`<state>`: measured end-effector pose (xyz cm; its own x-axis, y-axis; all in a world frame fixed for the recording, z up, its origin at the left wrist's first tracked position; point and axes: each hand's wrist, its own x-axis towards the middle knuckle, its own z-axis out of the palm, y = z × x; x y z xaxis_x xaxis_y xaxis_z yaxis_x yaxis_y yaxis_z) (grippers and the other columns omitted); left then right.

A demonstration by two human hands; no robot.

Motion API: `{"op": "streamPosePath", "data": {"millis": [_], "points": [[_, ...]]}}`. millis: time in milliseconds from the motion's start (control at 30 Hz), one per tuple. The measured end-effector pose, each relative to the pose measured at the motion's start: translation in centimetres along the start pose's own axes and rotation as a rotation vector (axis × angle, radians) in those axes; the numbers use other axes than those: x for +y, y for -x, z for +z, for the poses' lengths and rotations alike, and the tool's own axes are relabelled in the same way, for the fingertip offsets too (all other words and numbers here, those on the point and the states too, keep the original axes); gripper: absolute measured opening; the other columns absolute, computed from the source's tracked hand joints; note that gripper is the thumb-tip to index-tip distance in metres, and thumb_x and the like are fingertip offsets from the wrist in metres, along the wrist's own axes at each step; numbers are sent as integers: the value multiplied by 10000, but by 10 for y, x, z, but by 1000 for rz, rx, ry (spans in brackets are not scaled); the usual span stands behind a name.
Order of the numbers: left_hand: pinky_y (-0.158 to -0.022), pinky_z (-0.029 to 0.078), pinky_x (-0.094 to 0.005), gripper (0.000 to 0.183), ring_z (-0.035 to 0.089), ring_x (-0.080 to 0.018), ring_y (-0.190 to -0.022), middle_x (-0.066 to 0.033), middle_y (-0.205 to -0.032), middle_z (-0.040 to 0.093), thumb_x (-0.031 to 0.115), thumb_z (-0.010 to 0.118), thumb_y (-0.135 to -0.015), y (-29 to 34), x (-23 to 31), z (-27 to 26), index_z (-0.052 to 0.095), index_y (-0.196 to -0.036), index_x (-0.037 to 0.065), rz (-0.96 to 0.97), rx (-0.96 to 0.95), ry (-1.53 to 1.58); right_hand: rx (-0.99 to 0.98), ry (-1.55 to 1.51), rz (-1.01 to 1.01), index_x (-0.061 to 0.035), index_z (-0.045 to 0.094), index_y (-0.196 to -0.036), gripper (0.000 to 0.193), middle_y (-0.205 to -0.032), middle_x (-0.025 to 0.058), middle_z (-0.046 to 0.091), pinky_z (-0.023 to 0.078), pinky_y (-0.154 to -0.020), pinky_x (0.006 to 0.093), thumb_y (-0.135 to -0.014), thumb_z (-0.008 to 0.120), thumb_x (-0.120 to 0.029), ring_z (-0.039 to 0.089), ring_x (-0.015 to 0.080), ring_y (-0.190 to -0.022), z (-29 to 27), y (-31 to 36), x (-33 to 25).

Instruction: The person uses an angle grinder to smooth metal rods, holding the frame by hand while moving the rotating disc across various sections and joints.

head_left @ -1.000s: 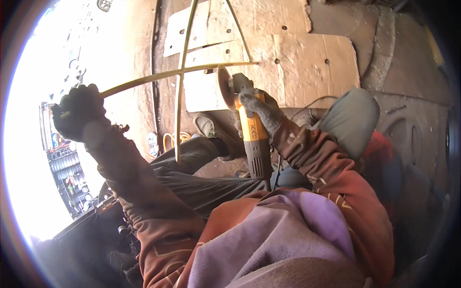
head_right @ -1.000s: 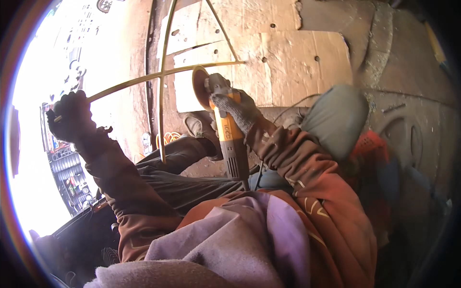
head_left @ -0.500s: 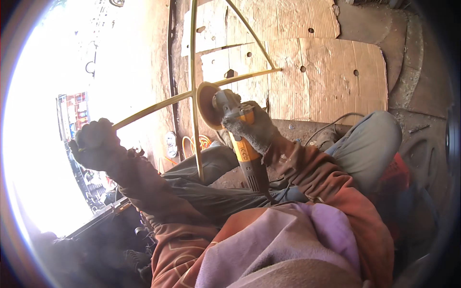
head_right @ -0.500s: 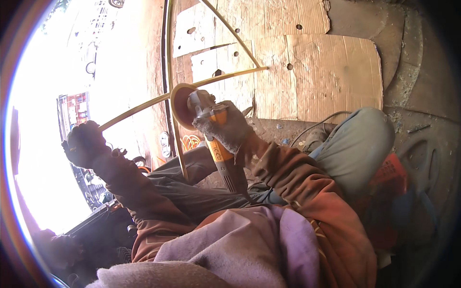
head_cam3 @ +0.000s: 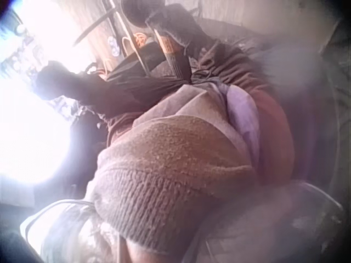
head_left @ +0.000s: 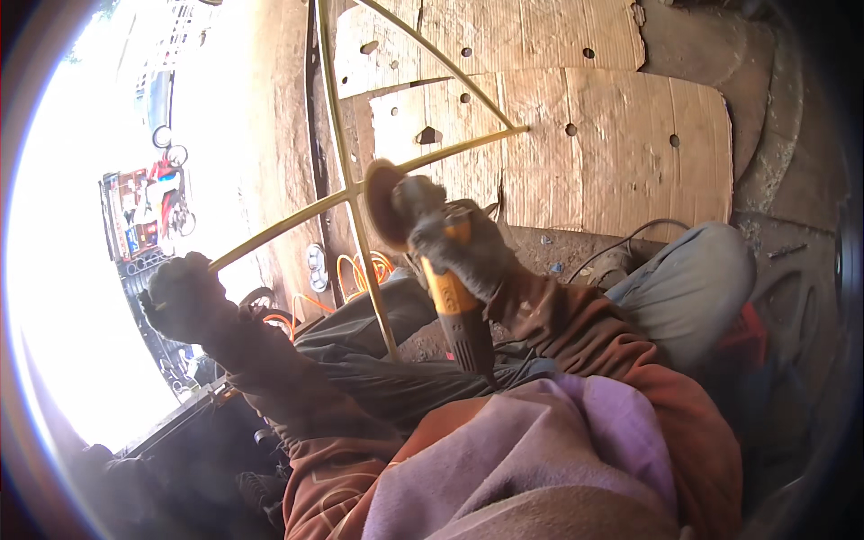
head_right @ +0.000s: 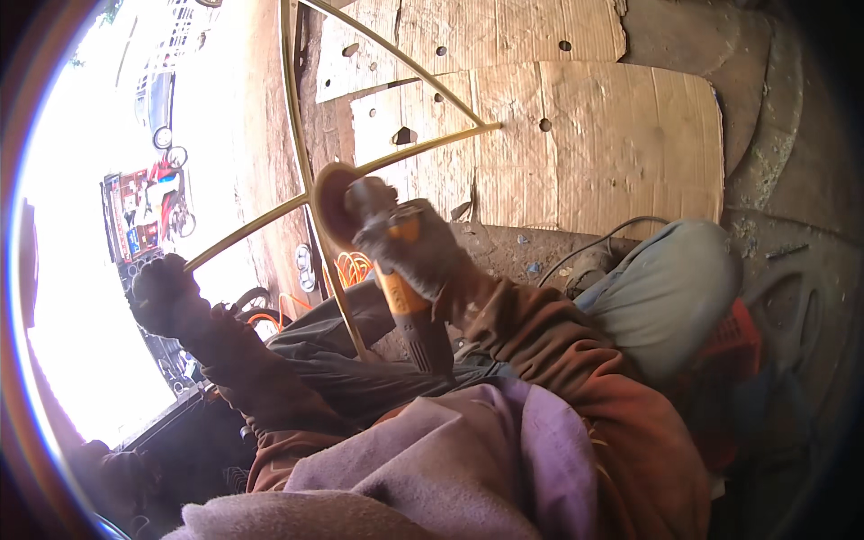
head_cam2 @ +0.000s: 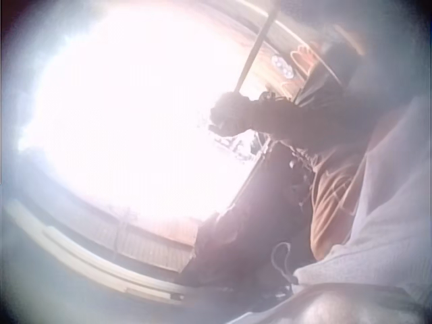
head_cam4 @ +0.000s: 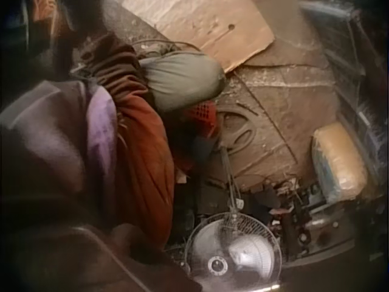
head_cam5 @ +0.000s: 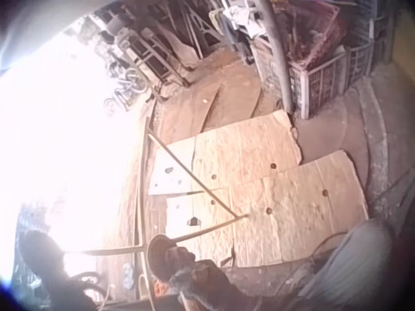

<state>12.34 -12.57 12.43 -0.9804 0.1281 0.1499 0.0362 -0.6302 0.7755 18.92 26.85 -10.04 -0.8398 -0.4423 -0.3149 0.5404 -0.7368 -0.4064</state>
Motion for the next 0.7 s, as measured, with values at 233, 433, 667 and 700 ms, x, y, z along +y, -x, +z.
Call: {"op": "streamPosePath", "data": {"millis": [233, 433, 667, 700], "points": [[-744, 385, -409, 336, 460, -213, -805, 0, -738, 517, 388, 434, -898, -2, 3, 5, 487, -635, 185, -37, 41, -371, 159, -58, 95, -44, 596, -1037, 285, -706, 118, 637, 546, -427, 350, -859, 704, -239, 640, 226, -514, -64, -11, -4], [-602, 365, -312, 353, 399, -218, -718, 23, -639, 424, 348, 411, -900, -21, 6, 24, 434, -581, 196, -116, 87, -445, 155, 5, -36, -49, 578, -1029, 305, -789, 113, 655, 560, -478, 323, -830, 743, -211, 642, 194, -555, -26, -14, -16], [-510, 269, -311, 362, 324, -208, -676, 27, -625, 387, 262, 390, -919, -42, -10, 38, 386, -566, 185, 350, 466, -1078, 133, -26, 23, -34, 579, -1020, 281, -745, 107, 650, 556, -475, 328, -854, 718, -212, 648, 211, -553, -40, -15, -16], [-521, 266, -319, 367, 323, -209, -680, 23, -620, 376, 261, 384, -924, -49, -14, 46, 374, -565, 185, 31, 97, -675, 173, -70, 92, -42, 580, -1025, 287, -695, 105, 634, 549, -437, 350, -865, 701, -246, 632, 225, -502, -57, -15, -15]]}}
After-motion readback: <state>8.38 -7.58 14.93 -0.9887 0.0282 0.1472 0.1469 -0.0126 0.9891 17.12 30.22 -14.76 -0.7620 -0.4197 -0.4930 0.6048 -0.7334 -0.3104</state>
